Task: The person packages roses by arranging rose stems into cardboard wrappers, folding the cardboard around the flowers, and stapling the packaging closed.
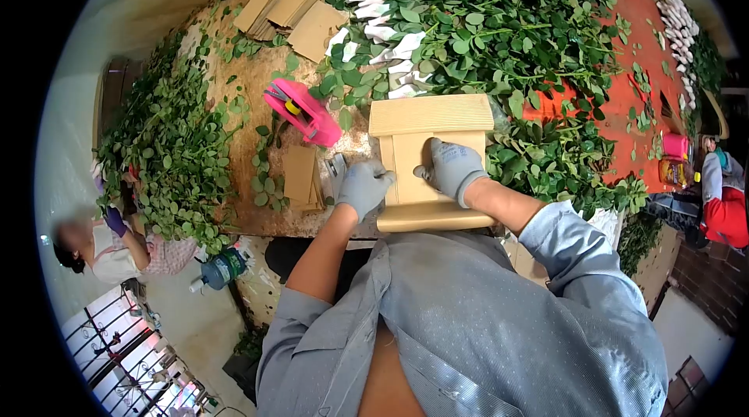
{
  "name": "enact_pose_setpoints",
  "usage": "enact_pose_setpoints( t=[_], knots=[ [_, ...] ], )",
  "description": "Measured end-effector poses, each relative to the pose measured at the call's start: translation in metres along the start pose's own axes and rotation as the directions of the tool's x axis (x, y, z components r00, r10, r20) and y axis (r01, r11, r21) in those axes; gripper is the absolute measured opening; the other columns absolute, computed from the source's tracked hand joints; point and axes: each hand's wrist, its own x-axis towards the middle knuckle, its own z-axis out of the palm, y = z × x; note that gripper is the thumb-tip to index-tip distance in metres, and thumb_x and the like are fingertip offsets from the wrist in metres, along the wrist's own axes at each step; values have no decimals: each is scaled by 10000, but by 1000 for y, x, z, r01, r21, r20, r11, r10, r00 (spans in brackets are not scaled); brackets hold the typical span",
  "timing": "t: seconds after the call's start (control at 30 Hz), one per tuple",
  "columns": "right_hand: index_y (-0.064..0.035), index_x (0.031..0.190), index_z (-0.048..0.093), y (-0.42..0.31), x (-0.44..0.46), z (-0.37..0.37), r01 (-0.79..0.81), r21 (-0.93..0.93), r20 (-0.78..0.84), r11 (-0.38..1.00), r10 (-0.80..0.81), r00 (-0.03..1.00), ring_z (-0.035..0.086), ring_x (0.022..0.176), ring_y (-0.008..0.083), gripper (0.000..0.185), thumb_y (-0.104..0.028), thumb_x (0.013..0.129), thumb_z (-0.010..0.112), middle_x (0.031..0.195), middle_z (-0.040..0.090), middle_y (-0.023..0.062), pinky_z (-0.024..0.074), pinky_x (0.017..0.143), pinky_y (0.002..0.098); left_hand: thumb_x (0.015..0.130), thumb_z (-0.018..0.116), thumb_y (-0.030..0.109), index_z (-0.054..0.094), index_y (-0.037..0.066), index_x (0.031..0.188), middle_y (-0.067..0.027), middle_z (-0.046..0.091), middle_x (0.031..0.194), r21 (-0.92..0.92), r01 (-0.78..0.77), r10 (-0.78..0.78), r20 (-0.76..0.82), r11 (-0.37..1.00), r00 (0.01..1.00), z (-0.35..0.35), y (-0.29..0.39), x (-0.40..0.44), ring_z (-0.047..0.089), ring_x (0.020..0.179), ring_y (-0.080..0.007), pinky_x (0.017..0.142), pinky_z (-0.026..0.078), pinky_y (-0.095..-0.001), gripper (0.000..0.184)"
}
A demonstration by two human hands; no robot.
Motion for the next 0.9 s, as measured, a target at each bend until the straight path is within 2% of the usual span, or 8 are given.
enact_pose_setpoints(
  t=[0.13,0.3,0.4,0.5,0.57,0.7,0.8,0.9],
  knots=[
    [-19,1163,571,6,5,5,50,15,8,999,-50,999,704,979,413,546,-508,941,669,1008,738,230,542,849,486,872,707,359,756,-12,909,-253,732,902,-37,-47,44,-79,998,996,4,-7,0,725,869,-374,794,555,-443,376],
    [-31,1162,577,5,5,4,36,12,8,999,-36,999,703,981,416,540,-512,935,676,1014,737,229,539,854,489,874,701,341,760,-4,917,-244,731,895,-43,5,-9,-107,999,994,4,3,-7,725,825,-378,779,559,-449,352],
    [-29,1157,596,2,3,-1,26,19,14,999,-26,1000,706,1002,399,529,-497,928,689,1030,739,222,541,867,479,874,704,330,762,2,935,-239,733,892,39,-31,36,-132,999,991,6,4,-8,726,800,-382,774,560,-455,338],
    [-25,1148,614,3,3,-3,21,22,8,1000,-21,1000,709,1018,385,519,-483,920,703,1043,740,218,544,878,469,875,706,317,764,1,966,-240,737,924,34,-59,62,-95,998,994,-1,16,-16,732,841,-373,788,562,-451,334],
    [-27,1144,616,4,3,-3,21,25,11,999,-21,1000,709,1014,389,520,-487,918,702,1043,740,222,544,877,470,874,707,304,770,12,992,-226,747,956,-11,-91,91,-13,996,996,-6,25,-23,733,881,-365,810,565,-441,321],
    [-32,1141,618,7,4,1,13,51,20,999,-14,1000,708,1011,391,531,-504,912,698,1045,738,226,543,872,472,869,711,295,774,21,999,-211,754,977,-26,-76,75,-41,997,996,-1,16,-19,734,907,-357,829,568,-425,310],
    [-33,1140,616,10,6,5,16,51,14,999,-17,1000,707,1007,395,534,-509,911,696,1036,738,226,543,867,475,857,708,286,776,27,993,-204,758,972,40,-57,55,43,998,998,-2,15,-11,737,897,-351,833,570,-420,300],
    [-34,1140,613,11,7,7,31,51,6,998,-31,999,706,1001,399,535,-510,911,694,1026,738,225,542,861,479,842,697,278,772,23,966,-202,758,962,-46,-31,35,80,998,996,2,8,-6,739,891,-348,828,570,-421,293]
  ],
)
